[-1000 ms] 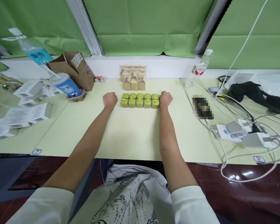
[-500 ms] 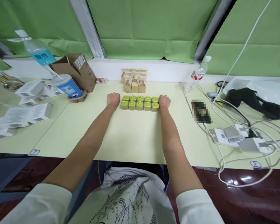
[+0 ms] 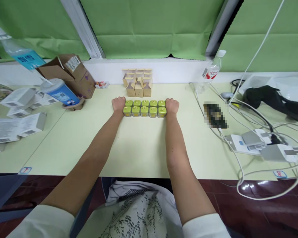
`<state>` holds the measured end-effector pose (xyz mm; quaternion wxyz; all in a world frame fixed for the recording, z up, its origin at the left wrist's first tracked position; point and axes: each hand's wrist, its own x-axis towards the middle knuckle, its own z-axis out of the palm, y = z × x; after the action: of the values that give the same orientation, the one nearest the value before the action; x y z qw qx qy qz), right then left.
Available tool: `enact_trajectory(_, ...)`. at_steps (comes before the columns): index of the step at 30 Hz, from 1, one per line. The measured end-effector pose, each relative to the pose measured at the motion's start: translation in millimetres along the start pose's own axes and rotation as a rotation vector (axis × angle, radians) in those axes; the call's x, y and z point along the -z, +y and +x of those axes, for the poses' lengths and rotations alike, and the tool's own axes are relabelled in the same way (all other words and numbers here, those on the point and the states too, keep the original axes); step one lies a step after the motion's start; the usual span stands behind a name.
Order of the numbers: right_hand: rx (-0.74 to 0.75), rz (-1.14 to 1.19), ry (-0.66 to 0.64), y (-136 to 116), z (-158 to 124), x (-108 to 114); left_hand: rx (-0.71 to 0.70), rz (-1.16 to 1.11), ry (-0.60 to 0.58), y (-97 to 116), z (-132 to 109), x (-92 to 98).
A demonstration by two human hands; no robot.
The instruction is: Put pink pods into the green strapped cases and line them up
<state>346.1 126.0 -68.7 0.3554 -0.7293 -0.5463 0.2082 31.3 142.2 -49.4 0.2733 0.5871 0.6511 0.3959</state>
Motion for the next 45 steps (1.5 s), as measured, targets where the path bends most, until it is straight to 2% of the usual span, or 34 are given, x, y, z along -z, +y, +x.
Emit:
enact_trajectory(12, -0.008, -0.020, 0.126, -1, 1, 3, 0.037, 0.047, 0.101, -6, 1, -0.4)
enact_trajectory(16, -0.013, 0.094, 0.169, -1, -4, 17, 0.044, -0.010, 0.146, -5, 1, 10.3)
enact_trajectory(19, -0.008, 0.272, 0.191, -3, -6, 29, 0.002, -0.130, 0.136, 0, 1, 19.4)
enact_trajectory(23, 0.033, 0.526, 0.070, -10, -4, 34, -0.102, -0.332, -0.008, 11, -1, 20.4)
enact_trajectory(26, 0.072, 0.644, -0.126, -17, -2, 31, -0.149, -0.474, -0.249, 14, -4, 15.8)
enact_trajectory(29, 0.051, 0.776, -0.388, -23, -3, 25, -0.089, -0.653, -0.497, 12, -6, 12.5)
enact_trajectory(31, 0.024, 0.802, -0.484, -27, -5, 23, -0.044, -0.704, -0.546, 9, -7, 10.8)
enact_trajectory(37, 0.029, 0.702, -0.446, -26, -14, 16, -0.019, -0.694, -0.481, 5, -8, 4.4)
enact_trajectory(40, 0.038, 0.705, -0.472, -24, -12, 16, -0.018, -0.670, -0.476, 5, -8, 4.7)
enact_trajectory(43, 0.150, 0.654, -0.375, -41, -10, 34, -0.039, -0.616, -0.488, 7, -4, 9.9)
enact_trajectory(45, 0.331, 0.485, -0.232, -70, -21, 62, -0.073, -0.554, -0.501, 13, 0, 15.6)
